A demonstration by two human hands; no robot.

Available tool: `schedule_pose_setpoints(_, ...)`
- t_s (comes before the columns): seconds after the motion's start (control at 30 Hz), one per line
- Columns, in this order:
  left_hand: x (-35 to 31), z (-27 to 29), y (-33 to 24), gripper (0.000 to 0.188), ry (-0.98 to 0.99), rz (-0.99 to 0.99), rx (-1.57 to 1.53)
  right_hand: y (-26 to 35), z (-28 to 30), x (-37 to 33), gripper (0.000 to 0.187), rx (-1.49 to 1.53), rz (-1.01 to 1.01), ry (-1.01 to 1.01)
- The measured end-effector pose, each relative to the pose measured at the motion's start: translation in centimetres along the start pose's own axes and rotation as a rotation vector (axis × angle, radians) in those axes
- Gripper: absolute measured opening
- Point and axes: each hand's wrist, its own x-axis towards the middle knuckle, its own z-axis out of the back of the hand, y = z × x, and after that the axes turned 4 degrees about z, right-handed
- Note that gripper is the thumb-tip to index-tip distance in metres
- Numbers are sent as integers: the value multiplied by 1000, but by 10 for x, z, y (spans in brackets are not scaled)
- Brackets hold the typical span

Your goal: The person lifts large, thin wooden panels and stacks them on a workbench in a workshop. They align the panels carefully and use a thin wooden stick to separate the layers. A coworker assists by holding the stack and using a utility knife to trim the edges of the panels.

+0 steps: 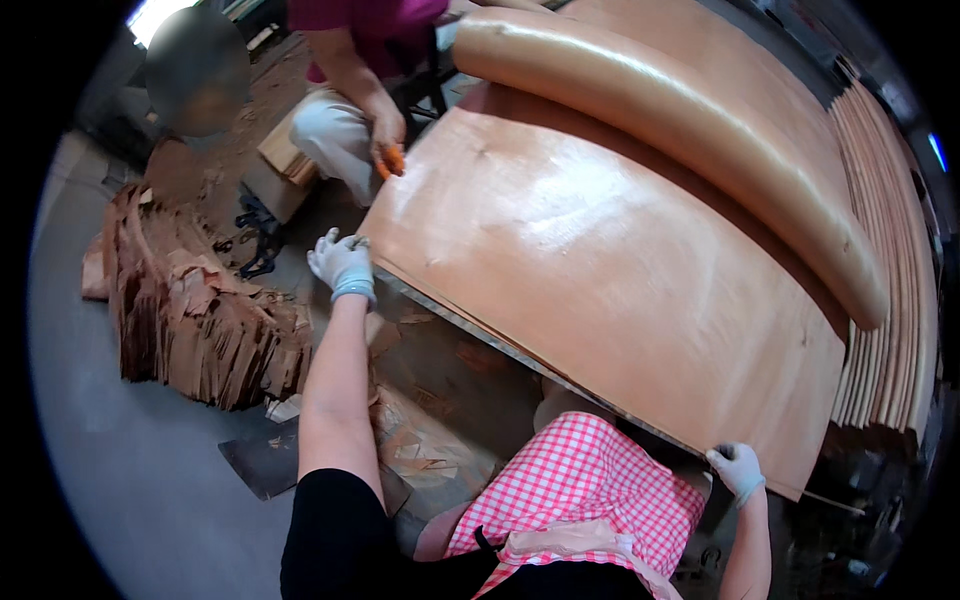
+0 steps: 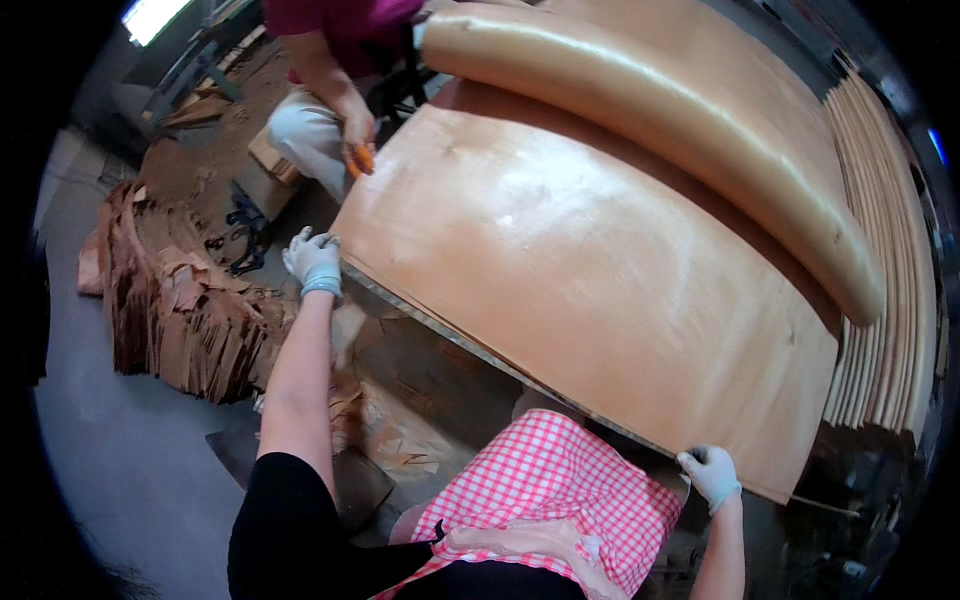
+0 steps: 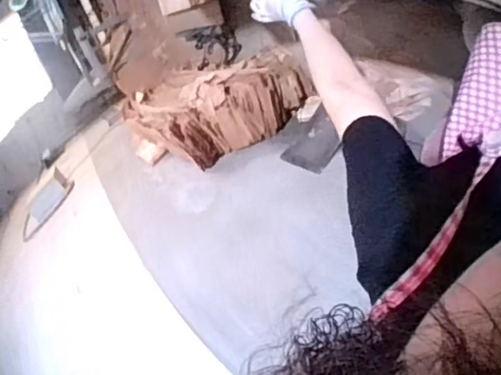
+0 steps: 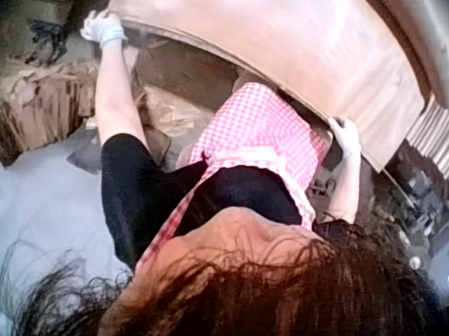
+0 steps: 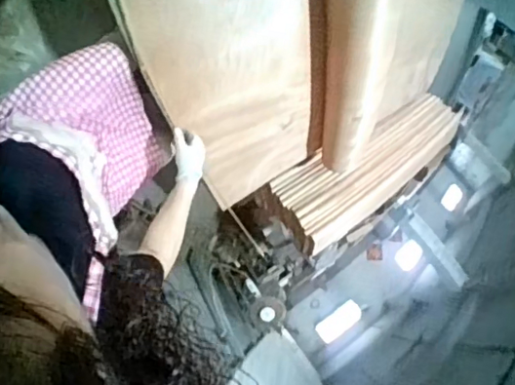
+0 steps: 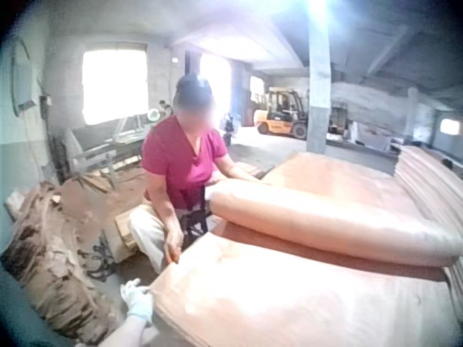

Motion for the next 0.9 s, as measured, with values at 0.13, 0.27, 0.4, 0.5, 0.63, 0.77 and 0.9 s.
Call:
schedule_pose_setpoints(0.13, 3, -12, 10, 19, -20, -27, 6, -13, 0, 12, 29, 12, -58, 58)
schedule_pose_setpoints(0.27, 9, -24, 19, 24, 33, -43, -81, -37, 9, 19, 33, -146, -109, 14)
schedule_pose_setpoints(0.4, 26, -35, 31, 65, 203, 155, -383, -73, 9, 20, 41, -241, -71, -95)
schedule_pose_setpoints(0.5, 41, -36, 43, 92, 243, 294, -288, -59, 11, 20, 45, -239, -199, -79)
schedule_pose_setpoints(0.63, 49, -32, 41, 102, 256, 368, -100, -61, 5, 22, 47, -200, -300, -65)
schedule_pose_setpoints(0.77, -9, 33, -53, 95, 144, 325, 191, -76, 3, 14, 51, -179, -353, -63)
schedule_pose_setpoints(0.9, -77, 26, -101, 73, 21, -136, -318, -72, 5, 19, 55, -195, -247, -74)
